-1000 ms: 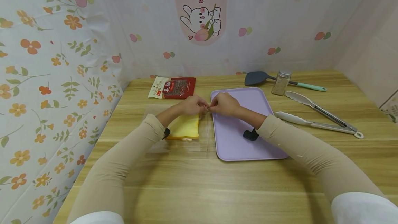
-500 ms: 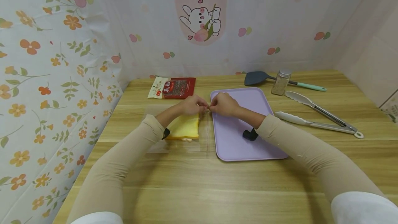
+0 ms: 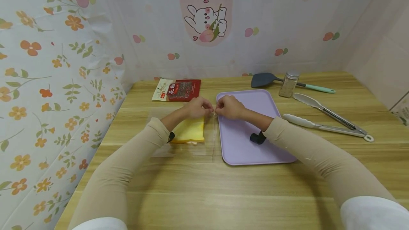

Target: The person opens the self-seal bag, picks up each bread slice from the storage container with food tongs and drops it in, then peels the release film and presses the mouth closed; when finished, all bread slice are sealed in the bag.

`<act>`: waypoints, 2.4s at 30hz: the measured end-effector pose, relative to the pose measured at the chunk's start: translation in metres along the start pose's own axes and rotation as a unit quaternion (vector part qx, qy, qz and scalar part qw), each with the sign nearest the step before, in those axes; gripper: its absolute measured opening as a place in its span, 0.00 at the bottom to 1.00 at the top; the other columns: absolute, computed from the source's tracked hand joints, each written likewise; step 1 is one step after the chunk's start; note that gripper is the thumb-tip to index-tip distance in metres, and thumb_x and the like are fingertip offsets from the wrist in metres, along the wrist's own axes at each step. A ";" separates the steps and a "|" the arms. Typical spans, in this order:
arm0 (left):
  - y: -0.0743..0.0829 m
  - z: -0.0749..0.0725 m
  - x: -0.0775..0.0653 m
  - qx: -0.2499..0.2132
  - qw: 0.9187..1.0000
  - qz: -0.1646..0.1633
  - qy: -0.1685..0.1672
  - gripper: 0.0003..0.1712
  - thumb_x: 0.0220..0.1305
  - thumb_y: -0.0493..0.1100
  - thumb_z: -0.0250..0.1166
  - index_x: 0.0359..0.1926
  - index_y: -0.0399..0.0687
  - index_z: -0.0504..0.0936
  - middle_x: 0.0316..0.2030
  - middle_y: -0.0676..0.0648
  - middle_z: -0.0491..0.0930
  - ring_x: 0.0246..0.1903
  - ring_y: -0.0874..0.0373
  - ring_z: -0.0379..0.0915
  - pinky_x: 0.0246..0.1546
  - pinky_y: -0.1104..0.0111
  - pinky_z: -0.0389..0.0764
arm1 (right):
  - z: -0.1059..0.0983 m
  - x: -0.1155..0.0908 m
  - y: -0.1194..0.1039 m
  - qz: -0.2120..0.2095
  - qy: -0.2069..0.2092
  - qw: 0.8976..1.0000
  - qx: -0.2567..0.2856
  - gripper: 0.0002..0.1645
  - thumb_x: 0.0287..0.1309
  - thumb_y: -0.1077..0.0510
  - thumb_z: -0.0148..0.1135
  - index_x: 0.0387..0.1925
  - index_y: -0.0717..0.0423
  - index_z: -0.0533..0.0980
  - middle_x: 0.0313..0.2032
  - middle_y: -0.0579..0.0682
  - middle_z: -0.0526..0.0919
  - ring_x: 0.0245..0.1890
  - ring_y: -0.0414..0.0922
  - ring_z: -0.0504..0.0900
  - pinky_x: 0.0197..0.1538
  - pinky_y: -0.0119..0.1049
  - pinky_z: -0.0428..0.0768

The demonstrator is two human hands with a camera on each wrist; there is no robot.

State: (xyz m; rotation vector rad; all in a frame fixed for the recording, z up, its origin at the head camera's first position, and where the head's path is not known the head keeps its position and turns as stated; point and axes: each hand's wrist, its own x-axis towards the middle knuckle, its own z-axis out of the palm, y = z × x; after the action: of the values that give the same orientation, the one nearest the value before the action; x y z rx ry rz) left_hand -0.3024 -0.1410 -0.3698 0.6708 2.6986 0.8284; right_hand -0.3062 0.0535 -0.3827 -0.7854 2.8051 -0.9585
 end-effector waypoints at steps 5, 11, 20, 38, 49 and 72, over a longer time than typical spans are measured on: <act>-0.001 0.001 -0.001 0.002 1.000 -0.007 0.011 0.09 0.69 0.40 0.61 0.41 0.49 0.88 0.37 0.53 0.87 0.42 0.57 0.77 0.54 0.48 0.67 | -0.002 -0.002 0.003 -0.022 -0.001 1.000 0.010 0.07 0.52 0.63 0.61 0.22 0.57 0.80 0.18 0.44 0.77 0.20 0.39 0.71 0.26 0.31 0.69; 0.000 0.001 -0.002 0.005 1.000 -0.014 0.014 0.08 0.69 0.42 0.62 0.41 0.51 0.88 0.35 0.53 0.87 0.38 0.57 0.77 0.44 0.55 0.71 | -0.004 -0.003 0.005 -0.061 -0.004 0.998 0.012 0.05 0.51 0.65 0.62 0.22 0.58 0.81 0.19 0.44 0.78 0.22 0.39 0.72 0.29 0.32 0.71; 0.004 0.000 -0.004 0.017 1.000 -0.015 0.011 0.09 0.69 0.42 0.61 0.43 0.53 0.87 0.38 0.52 0.87 0.38 0.56 0.80 0.35 0.65 0.76 | -0.003 -0.006 0.009 -0.112 0.004 0.994 0.000 0.06 0.52 0.66 0.63 0.22 0.55 0.78 0.21 0.45 0.78 0.24 0.41 0.72 0.32 0.34 0.71; -0.009 -0.002 -0.001 -0.011 0.999 -0.001 0.040 0.09 0.71 0.43 0.61 0.43 0.47 0.86 0.37 0.47 0.86 0.37 0.55 0.80 0.34 0.66 0.76 | -0.012 -0.018 0.004 -0.188 0.001 0.982 0.015 0.09 0.54 0.67 0.63 0.23 0.52 0.78 0.21 0.42 0.77 0.23 0.39 0.72 0.27 0.33 0.71; -0.009 -0.002 -0.002 -0.058 0.997 0.019 0.039 0.07 0.69 0.40 0.63 0.42 0.41 0.86 0.37 0.44 0.86 0.41 0.52 0.81 0.42 0.63 0.78 | -0.011 -0.039 -0.006 -0.239 -0.038 0.970 -0.008 0.07 0.58 0.65 0.61 0.27 0.51 0.76 0.21 0.40 0.73 0.23 0.38 0.71 0.27 0.31 0.70; -0.008 -0.002 -0.004 -0.057 0.997 -0.002 0.060 0.09 0.70 0.43 0.64 0.44 0.43 0.85 0.37 0.47 0.86 0.37 0.55 0.80 0.38 0.62 0.75 | -0.024 -0.122 -0.021 -0.292 -0.050 0.947 0.126 0.07 0.69 0.69 0.55 0.37 0.54 0.70 0.34 0.47 0.76 0.31 0.38 0.73 0.29 0.31 0.73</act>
State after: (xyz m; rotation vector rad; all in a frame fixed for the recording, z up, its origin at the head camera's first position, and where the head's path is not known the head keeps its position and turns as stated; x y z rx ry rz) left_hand -0.3031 -0.1498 -0.3722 0.6076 2.7313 1.0431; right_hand -0.1967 0.1121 -0.3623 -1.6117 2.3219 -1.2669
